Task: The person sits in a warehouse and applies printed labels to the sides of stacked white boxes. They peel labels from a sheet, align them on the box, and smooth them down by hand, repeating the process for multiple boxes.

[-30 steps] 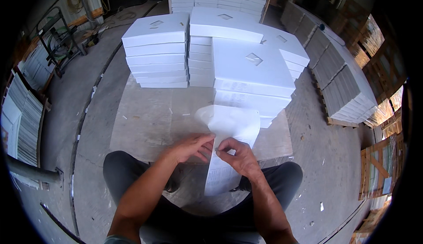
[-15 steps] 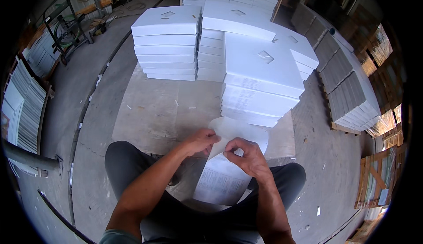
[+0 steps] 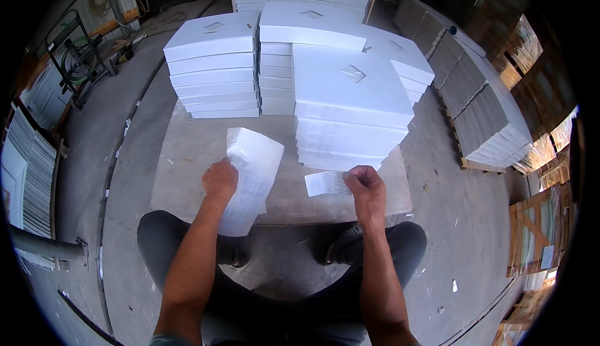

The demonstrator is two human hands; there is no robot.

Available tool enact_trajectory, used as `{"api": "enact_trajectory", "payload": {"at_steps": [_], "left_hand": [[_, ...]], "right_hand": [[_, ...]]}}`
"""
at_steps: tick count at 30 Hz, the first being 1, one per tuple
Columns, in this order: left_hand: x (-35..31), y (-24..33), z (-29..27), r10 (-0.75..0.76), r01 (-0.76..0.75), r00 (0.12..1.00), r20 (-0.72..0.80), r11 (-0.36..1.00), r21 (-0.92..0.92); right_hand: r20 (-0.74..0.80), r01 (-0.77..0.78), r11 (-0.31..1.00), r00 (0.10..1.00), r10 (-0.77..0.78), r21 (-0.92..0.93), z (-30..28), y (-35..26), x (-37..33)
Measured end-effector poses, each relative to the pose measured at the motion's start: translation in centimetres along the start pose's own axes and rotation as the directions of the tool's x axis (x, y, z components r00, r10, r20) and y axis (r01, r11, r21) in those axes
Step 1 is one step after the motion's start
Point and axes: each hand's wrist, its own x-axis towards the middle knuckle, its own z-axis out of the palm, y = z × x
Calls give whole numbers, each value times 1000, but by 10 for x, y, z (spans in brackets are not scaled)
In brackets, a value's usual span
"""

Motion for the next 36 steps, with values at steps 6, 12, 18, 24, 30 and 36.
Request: {"api": "enact_trajectory", "payload": {"at_steps": [6, 12, 18, 24, 30, 36], "left_hand": [[-5, 10, 24, 14, 12, 959, -284, 996, 90], [-49, 64, 25, 344, -175, 912, 223, 819, -547], [-77, 89, 46, 525, 289, 626, 577, 531, -797], [-74, 101, 63, 479, 353, 672, 564, 463, -813], [-72, 104, 100, 432, 293, 740, 515, 481, -826], [-73, 123, 116, 362, 249, 761, 539, 605, -756]], "right_hand": [[-72, 26, 966, 996, -46, -255, -6, 25, 6], [-30, -18, 953, 999, 10, -302, -3, 43, 4], [2, -156, 984, 988, 156, -87, -7, 59, 4], [18, -263, 964, 965, 263, -35, -17, 70, 9], [-119, -163, 931, 984, 130, -327, -27, 106, 12], [-283, -270, 687, 954, 97, -675, -37, 157, 21]]}}
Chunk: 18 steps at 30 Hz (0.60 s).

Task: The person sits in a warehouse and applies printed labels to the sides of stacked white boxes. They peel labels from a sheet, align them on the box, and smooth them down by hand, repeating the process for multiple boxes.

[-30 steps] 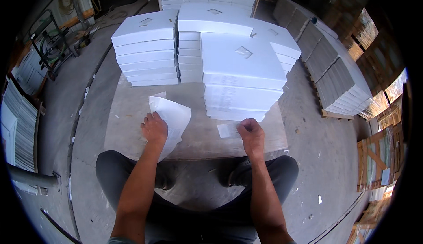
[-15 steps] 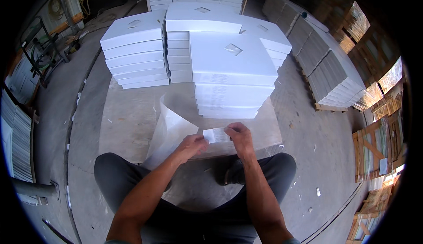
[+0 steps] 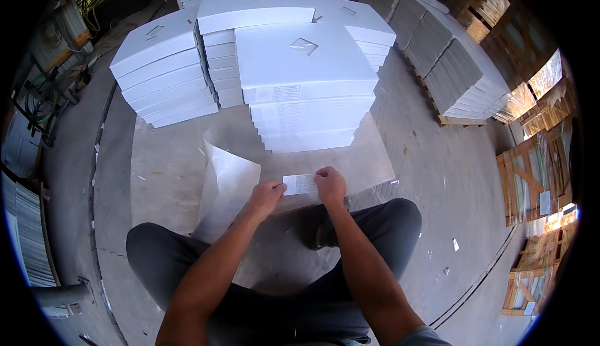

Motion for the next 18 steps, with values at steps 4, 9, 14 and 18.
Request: {"api": "enact_trajectory", "payload": {"at_steps": [4, 9, 14, 18], "left_hand": [[26, -5, 8, -8, 10, 999, -41, 998, 59], [68, -20, 8, -46, 51, 996, -80, 997, 58], [109, -34, 5, -145, 138, 985, -91, 987, -76], [128, -26, 4, -177, 164, 976, -127, 981, -107]], "right_hand": [[-17, -86, 996, 996, 86, 17, 22, 19, 20], [1, -151, 975, 988, 153, 164, 49, 20, 45], [67, -164, 932, 986, 150, 323, 85, 35, 78], [63, -177, 884, 984, 166, 432, 108, 36, 97]]}}
